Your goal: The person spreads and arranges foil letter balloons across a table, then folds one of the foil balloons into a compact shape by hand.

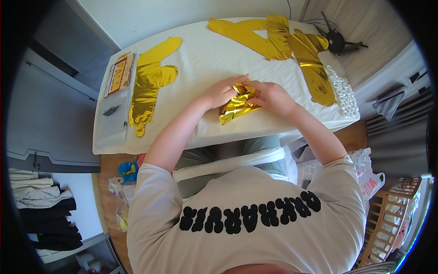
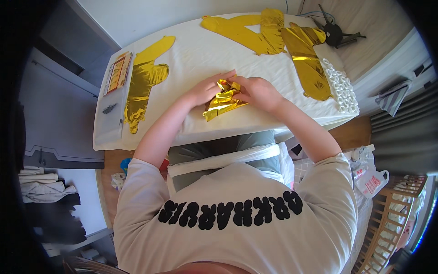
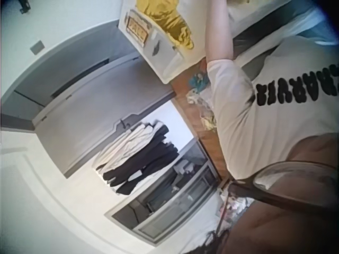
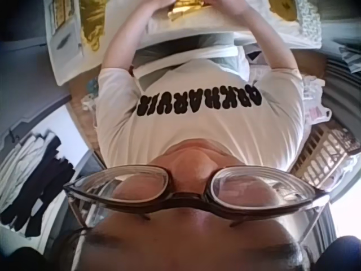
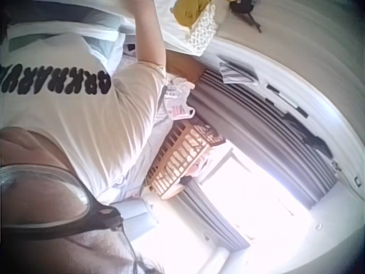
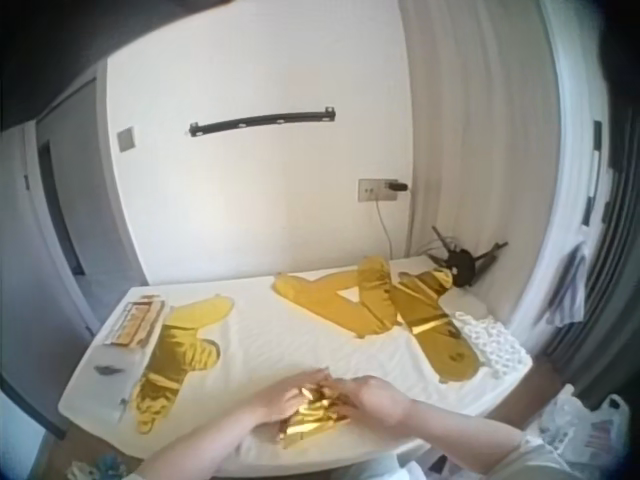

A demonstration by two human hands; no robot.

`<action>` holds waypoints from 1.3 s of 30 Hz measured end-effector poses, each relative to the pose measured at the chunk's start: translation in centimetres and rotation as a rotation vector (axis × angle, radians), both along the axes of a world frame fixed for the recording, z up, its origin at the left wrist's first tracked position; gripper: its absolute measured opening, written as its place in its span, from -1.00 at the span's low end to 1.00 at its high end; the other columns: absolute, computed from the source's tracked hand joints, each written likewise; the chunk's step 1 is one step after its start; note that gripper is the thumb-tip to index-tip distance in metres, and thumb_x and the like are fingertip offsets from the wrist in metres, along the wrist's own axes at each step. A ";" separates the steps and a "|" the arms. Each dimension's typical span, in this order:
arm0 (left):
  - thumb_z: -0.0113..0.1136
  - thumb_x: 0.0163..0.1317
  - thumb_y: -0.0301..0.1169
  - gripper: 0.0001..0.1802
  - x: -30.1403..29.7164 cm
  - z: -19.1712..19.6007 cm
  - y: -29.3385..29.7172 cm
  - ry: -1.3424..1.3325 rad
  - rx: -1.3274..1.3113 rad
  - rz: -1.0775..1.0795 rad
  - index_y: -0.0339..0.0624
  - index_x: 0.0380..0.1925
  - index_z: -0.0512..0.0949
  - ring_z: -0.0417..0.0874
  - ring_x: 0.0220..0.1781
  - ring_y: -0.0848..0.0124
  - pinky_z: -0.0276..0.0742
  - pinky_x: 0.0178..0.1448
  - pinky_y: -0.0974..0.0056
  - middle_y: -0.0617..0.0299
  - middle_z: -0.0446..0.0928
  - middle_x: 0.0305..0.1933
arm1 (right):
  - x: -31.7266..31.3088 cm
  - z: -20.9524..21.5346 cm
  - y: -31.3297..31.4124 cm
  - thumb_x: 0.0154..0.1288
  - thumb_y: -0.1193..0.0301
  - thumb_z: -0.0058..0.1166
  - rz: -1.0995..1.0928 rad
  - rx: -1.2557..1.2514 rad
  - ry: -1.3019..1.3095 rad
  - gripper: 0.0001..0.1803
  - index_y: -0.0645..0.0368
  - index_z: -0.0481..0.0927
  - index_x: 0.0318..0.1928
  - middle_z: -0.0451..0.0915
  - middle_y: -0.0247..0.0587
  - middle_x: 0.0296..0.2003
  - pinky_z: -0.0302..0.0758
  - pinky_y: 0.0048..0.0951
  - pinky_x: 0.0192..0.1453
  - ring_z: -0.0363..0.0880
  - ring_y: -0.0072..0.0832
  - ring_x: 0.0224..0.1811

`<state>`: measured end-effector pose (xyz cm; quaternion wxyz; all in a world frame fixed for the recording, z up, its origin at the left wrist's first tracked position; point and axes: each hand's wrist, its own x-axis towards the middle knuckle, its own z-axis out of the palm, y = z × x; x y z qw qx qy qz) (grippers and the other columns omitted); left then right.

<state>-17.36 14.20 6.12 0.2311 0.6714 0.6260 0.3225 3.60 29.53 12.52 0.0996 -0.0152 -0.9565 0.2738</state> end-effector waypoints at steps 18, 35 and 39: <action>0.12 0.41 -0.54 -0.44 0.6 1.2 0.0 0.018 0.118 -0.004 0.04 0.40 0.54 0.53 0.46 0.16 0.49 0.45 0.18 0.06 0.48 0.49 | 3.2 -3.0 -1.9 0.26 0.43 0.41 0.010 0.116 0.354 -0.58 0.20 0.65 0.12 0.71 -0.08 -0.03 0.65 -0.16 0.08 0.72 -0.11 -0.05; 0.00 0.60 -0.14 -0.35 7.4 1.9 -4.0 0.282 -0.122 0.292 -0.39 0.49 0.32 0.06 0.72 -0.08 0.01 0.72 -0.01 -0.25 0.12 0.66 | 2.3 -2.1 -2.4 0.26 0.43 0.32 -0.049 0.120 0.255 -0.88 0.19 0.73 -0.21 0.74 -0.18 -0.25 0.62 -0.18 0.01 0.70 -0.15 -0.16; -0.02 0.60 -0.12 -0.26 9.5 1.4 -4.7 0.334 -0.182 0.404 -0.44 0.55 0.16 0.00 0.72 -0.16 -0.01 0.72 -0.11 -0.31 0.05 0.66 | 2.2 -2.2 -2.9 0.22 0.42 0.35 0.007 0.159 0.308 -0.84 0.17 0.74 -0.21 0.74 -0.19 -0.23 0.62 -0.20 0.05 0.71 -0.17 -0.15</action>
